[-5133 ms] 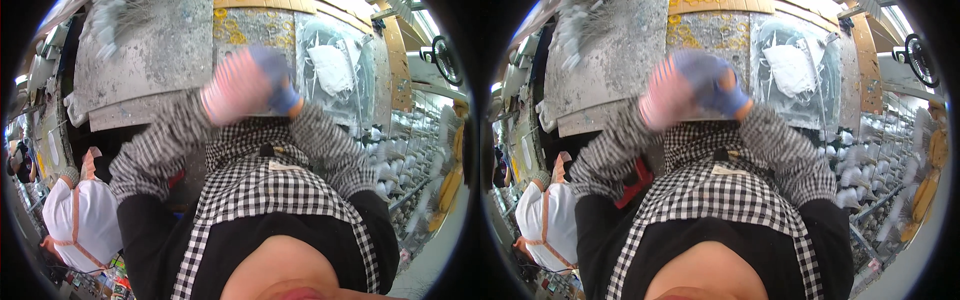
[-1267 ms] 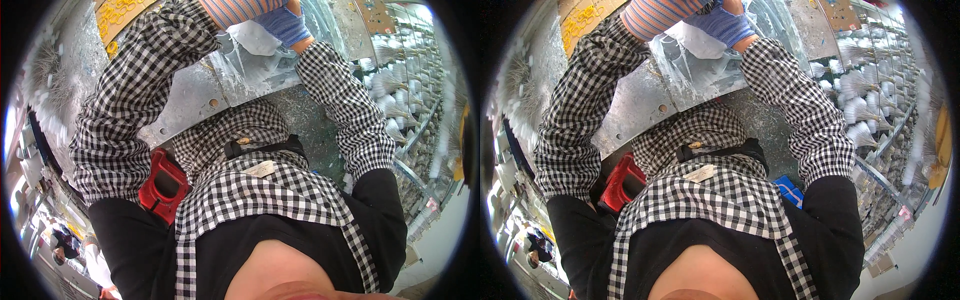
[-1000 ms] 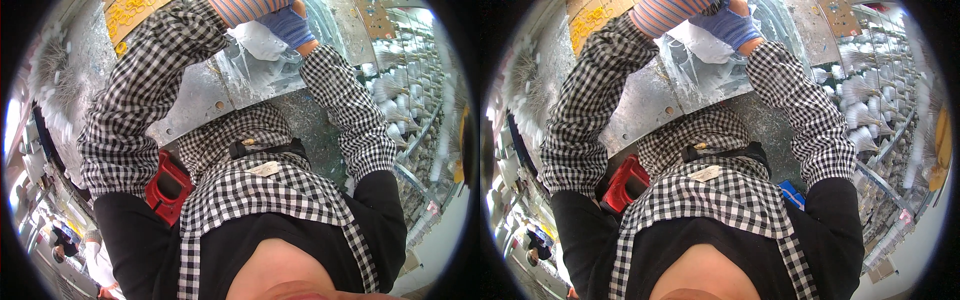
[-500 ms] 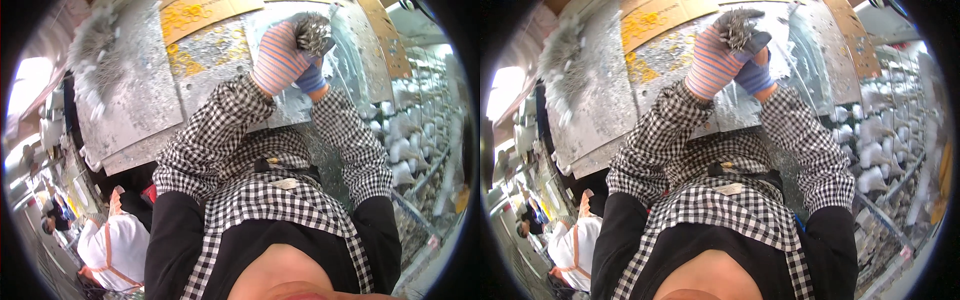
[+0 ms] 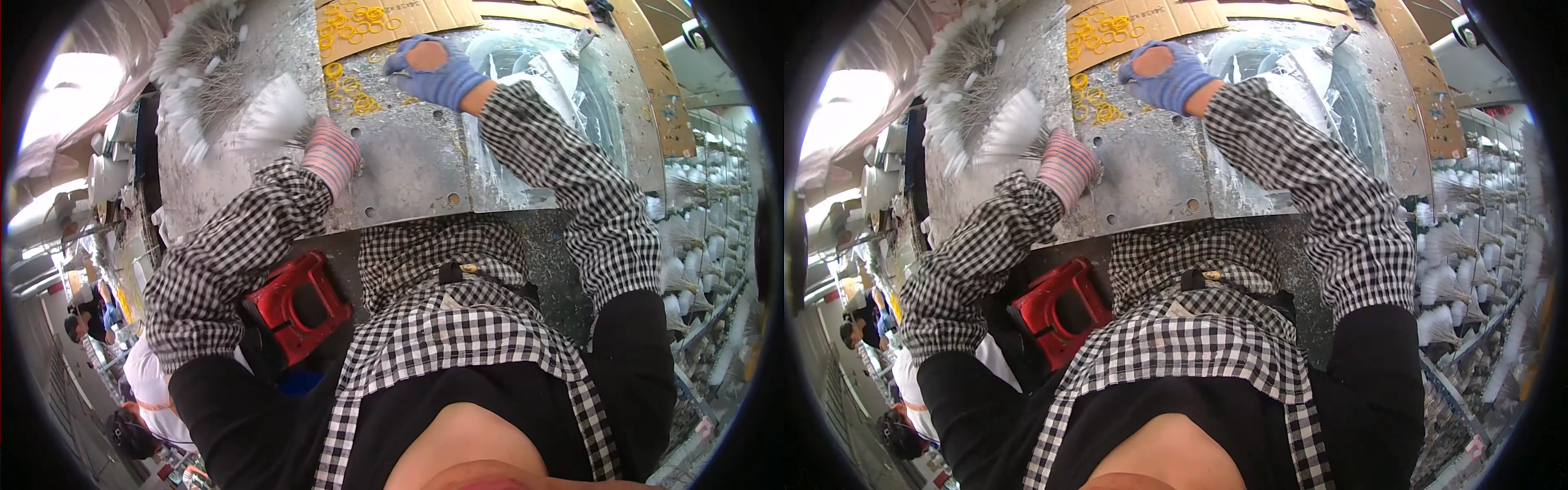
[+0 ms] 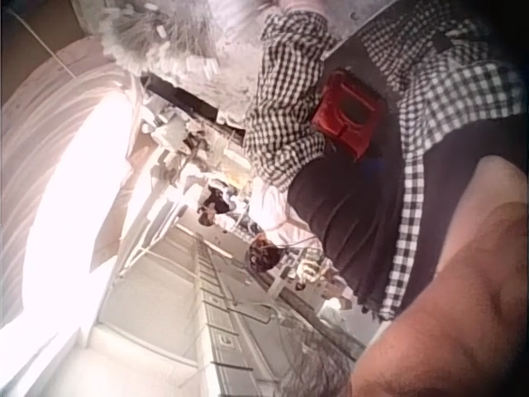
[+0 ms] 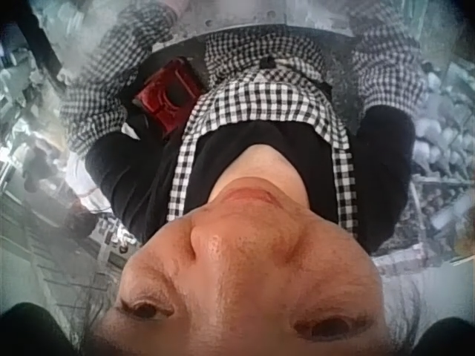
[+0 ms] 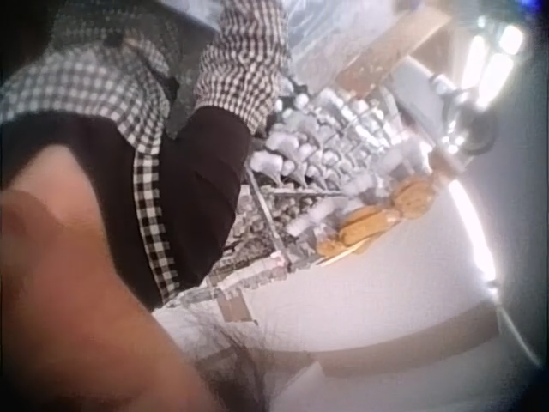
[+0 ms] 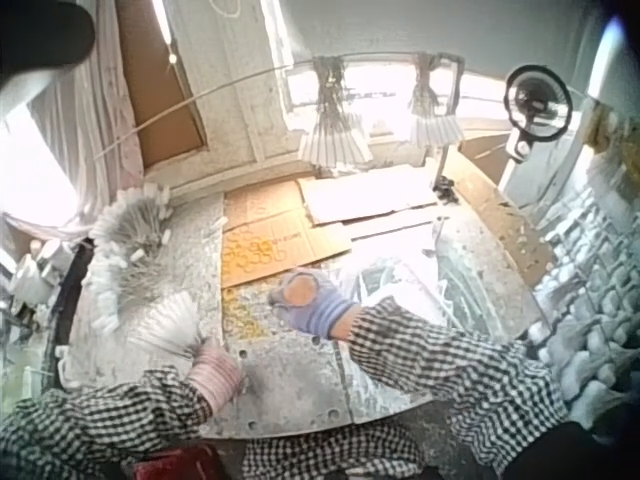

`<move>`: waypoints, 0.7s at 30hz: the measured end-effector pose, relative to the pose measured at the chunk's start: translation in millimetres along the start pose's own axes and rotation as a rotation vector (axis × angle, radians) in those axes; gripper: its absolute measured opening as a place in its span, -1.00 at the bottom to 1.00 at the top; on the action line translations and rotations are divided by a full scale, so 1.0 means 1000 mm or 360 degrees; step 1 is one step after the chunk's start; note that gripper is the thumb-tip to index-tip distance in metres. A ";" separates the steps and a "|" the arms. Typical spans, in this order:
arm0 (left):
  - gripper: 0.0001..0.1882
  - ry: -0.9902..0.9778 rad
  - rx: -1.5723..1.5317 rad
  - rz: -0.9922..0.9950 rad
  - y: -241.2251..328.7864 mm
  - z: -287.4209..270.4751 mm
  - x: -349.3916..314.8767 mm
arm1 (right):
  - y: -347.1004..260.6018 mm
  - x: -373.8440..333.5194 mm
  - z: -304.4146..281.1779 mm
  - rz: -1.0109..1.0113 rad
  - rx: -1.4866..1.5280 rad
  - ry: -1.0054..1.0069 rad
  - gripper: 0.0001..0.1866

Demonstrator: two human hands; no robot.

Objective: The person is assembling duster-style brushes by attaching white fibers to a wire base and applying a white adhesive paste with a spatula.

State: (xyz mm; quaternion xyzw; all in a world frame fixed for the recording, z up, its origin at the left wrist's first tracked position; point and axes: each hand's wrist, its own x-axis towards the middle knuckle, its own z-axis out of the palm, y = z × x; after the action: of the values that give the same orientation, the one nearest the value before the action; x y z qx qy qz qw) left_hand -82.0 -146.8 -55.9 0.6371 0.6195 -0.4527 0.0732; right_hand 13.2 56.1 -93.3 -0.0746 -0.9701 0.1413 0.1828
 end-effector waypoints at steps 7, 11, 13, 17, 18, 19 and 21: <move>-0.81 0.0314 -0.0352 -0.0057 -0.030 -0.016 -0.040 | -0.027 0.054 0.059 -0.0380 -0.0683 -0.0168 -0.86; -0.75 0.0934 -0.1143 -0.0014 -0.057 0.007 -0.041 | -0.014 0.053 0.062 -0.0427 -0.0861 -0.0094 -0.86; -0.63 0.1385 -0.3045 0.0233 -0.057 0.013 -0.054 | -0.018 0.058 0.051 -0.0399 -0.0343 0.0199 -0.82; -0.66 0.1396 -0.3135 -0.0158 -0.073 -0.007 -0.055 | -0.053 0.029 -0.033 0.0130 0.1095 0.0018 -0.75; -0.66 0.1407 -0.3135 -0.0159 -0.072 -0.010 -0.051 | -0.060 0.021 -0.047 0.0212 0.1358 -0.0066 -0.69; -0.71 0.1289 -0.3061 0.0016 -0.072 -0.017 -0.047 | -0.061 0.011 -0.059 0.0310 0.1606 -0.0137 -0.64; -0.76 0.1267 -0.3136 0.0348 -0.068 -0.020 -0.037 | -0.055 -0.009 -0.063 0.0342 0.1910 -0.0019 -0.65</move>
State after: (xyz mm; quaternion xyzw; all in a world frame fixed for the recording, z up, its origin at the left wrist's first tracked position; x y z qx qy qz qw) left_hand -123.9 -144.9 12.4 0.4513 0.6310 0.4972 0.3884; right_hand 39.7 17.2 -23.6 -0.0553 -0.7090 0.6815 0.1724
